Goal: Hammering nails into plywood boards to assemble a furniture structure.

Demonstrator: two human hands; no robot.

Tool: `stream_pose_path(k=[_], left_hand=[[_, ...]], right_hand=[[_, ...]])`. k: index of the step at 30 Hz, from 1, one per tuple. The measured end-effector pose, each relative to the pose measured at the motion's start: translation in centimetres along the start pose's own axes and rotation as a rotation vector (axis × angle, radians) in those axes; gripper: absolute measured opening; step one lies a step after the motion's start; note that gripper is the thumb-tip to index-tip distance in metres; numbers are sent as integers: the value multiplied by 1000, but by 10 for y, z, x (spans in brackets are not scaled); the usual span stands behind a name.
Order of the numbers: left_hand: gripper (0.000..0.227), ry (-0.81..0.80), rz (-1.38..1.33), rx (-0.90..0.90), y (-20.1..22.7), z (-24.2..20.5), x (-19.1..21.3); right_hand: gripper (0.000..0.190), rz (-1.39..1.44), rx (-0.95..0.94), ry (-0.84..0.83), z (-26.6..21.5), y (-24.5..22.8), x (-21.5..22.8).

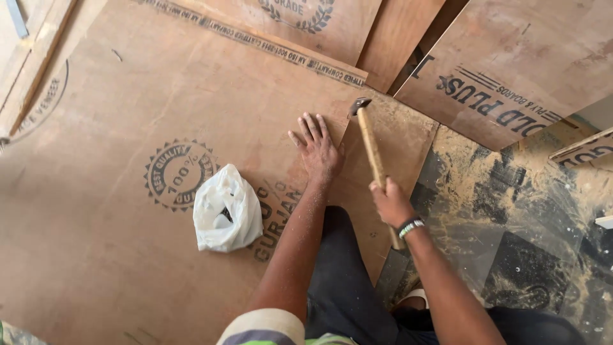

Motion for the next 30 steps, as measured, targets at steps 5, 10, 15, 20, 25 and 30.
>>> stream_pose_path(k=[5, 10, 15, 20, 25, 30], left_hand=[[98, -13, -10, 3, 0, 5, -4], [100, -30, 1, 4, 0, 5, -2], [96, 4, -23, -21, 1, 3, -6], [96, -59, 4, 9, 1, -1, 5], [96, -51, -3, 2, 0, 4, -3], [95, -72, -2, 0, 1, -5, 1]], right_hand=[[20, 504, 230, 201, -18, -118, 90], [23, 447, 686, 526, -30, -118, 104], [23, 100, 173, 141, -5, -15, 7], [14, 461, 147, 130, -25, -122, 75], [17, 470, 726, 491, -14, -118, 100], [36, 66, 484, 373, -14, -58, 37]])
Point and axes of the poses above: each hand's wrist, its own z-axis towards the middle knuckle, its own x-axis out of the back of the hand, y = z × x, the point moved 10 cm from there along z, towards the middle knuckle, and after that the axes turned 7 degrees about x, right-handed, at the moved point
